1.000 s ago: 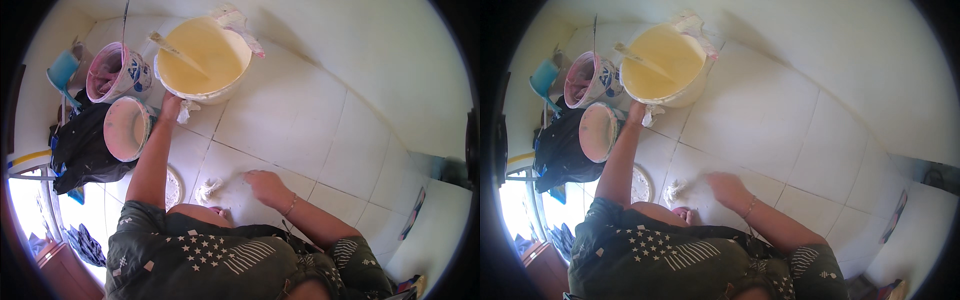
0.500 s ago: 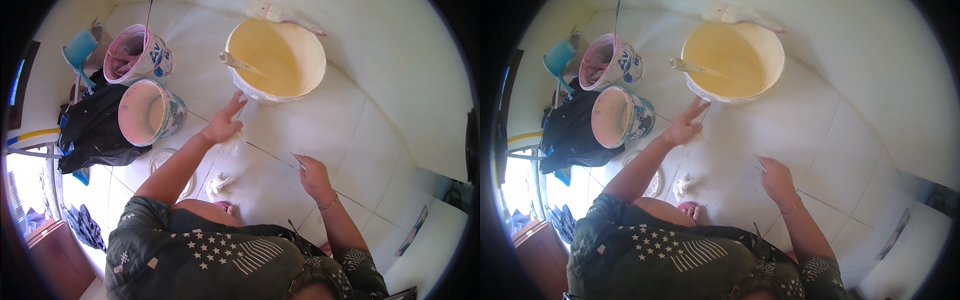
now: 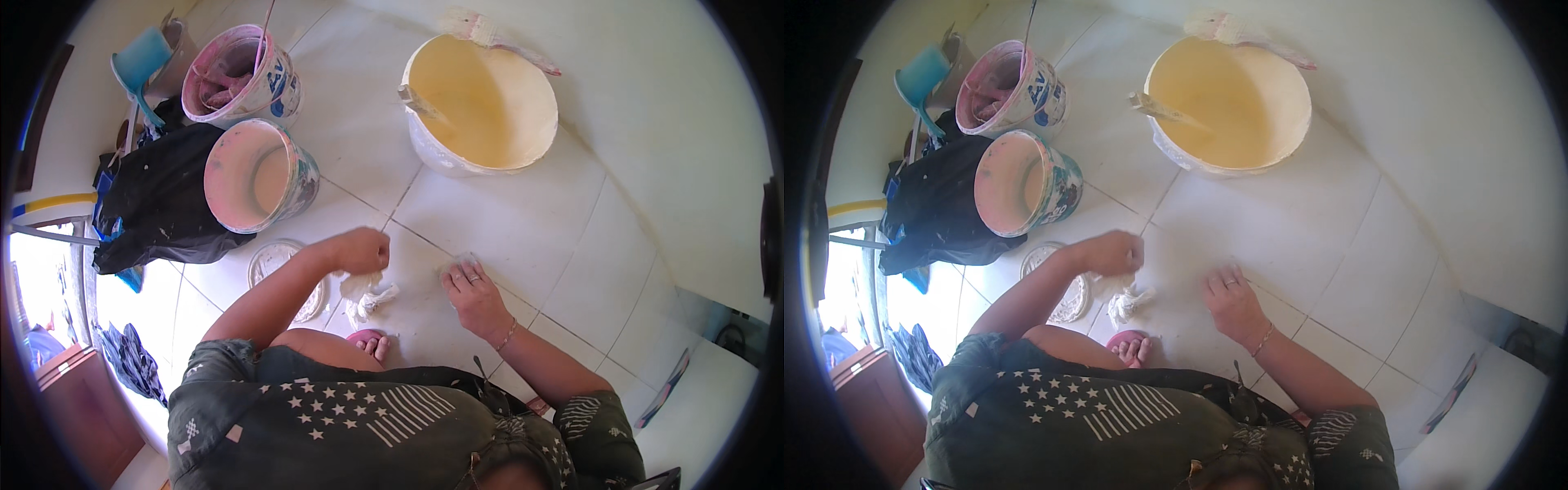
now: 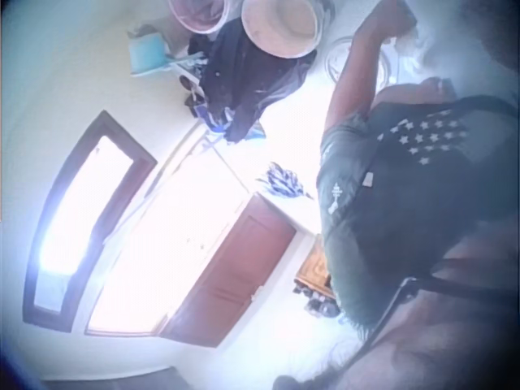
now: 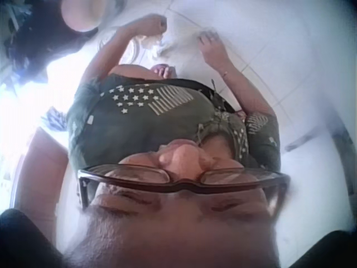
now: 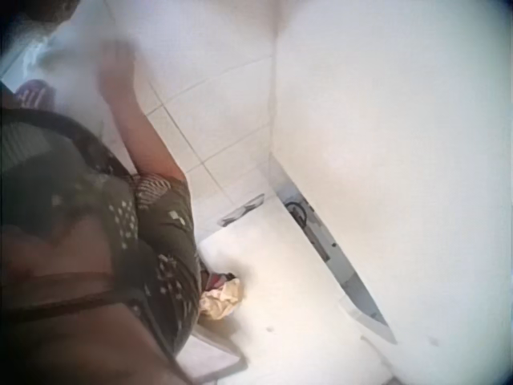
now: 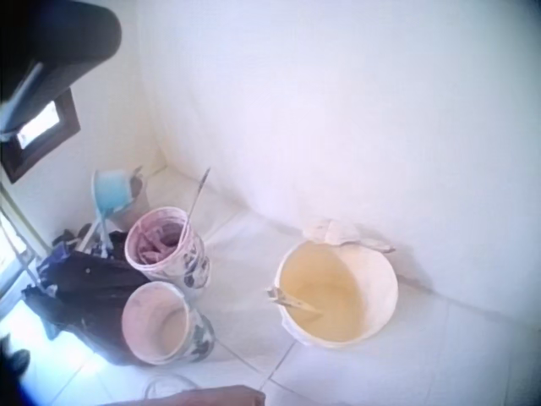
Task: The person scrapes dried material from floor tiles with a metal tool and wipes the surface with a cloth.
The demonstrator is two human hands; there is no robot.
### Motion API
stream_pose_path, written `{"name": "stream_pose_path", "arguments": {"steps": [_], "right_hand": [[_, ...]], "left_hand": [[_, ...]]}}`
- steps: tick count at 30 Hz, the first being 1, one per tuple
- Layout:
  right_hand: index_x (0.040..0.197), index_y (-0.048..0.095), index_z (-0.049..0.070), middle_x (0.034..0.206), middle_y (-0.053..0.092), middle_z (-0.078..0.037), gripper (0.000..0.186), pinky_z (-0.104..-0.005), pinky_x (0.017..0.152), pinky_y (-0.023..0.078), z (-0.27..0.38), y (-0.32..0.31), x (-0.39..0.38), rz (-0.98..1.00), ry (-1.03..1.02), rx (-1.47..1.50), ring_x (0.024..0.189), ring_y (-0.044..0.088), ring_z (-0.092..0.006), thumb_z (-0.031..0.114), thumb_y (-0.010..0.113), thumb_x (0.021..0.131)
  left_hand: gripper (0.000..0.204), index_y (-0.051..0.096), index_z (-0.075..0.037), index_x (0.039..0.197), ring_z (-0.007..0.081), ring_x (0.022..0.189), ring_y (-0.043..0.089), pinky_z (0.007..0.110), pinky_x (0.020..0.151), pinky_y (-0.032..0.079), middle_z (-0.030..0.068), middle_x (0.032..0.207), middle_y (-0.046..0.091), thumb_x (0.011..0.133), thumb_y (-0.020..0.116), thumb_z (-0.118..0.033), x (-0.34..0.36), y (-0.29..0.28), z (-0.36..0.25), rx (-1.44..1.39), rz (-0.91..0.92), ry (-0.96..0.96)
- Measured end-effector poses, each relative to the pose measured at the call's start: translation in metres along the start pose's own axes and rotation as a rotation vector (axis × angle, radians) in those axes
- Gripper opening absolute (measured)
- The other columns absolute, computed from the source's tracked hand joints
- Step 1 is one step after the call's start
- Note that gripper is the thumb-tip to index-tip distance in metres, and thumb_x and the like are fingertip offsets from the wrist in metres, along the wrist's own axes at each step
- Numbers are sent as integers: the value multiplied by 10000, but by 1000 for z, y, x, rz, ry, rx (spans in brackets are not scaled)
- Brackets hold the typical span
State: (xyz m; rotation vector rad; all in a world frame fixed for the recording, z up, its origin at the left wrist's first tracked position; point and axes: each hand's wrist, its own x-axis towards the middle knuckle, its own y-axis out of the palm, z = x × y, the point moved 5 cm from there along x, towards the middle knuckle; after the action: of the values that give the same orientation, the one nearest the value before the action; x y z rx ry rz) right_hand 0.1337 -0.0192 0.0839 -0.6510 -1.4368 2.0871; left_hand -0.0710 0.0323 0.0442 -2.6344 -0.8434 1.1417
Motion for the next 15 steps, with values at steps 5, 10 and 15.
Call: {"name": "stream_pose_path", "arguments": {"steps": [5, 10, 15], "right_hand": [[1018, 545, -26, 1055, 554, -165, 327, -410, 967, 365, 3, 37, 87, -39, -166, 45, 1050, 502, -310, 29, 508, 698], [1018, 546, -18, 1089, 541, -159, 332, -407, 970, 349, 5, 35, 156, 123, -97, -31, 1061, 479, -300, 28, 521, 690], [1076, 531, -27, 1099, 532, -176, 380, -410, 1002, 315, 4, 23, 57, 138, -183, 48, 1095, 458, -312, 30, 505, 700]], "left_hand": [[238, 590, -45, 884, 310, 817, 597, 385, 717, 472, 149, 849, 626, 723, 608, -219, -25, 38, -9, 93, 22, 29], [468, 545, -68, 1004, 327, 807, 590, 405, 705, 482, 140, 996, 526, 654, 736, -312, -39, 46, -16, 291, -70, 141], [529, 521, -107, 1068, 321, 823, 575, 423, 705, 469, 131, 1002, 482, 628, 747, -295, -40, 76, 7, 239, -2, 225]]}}
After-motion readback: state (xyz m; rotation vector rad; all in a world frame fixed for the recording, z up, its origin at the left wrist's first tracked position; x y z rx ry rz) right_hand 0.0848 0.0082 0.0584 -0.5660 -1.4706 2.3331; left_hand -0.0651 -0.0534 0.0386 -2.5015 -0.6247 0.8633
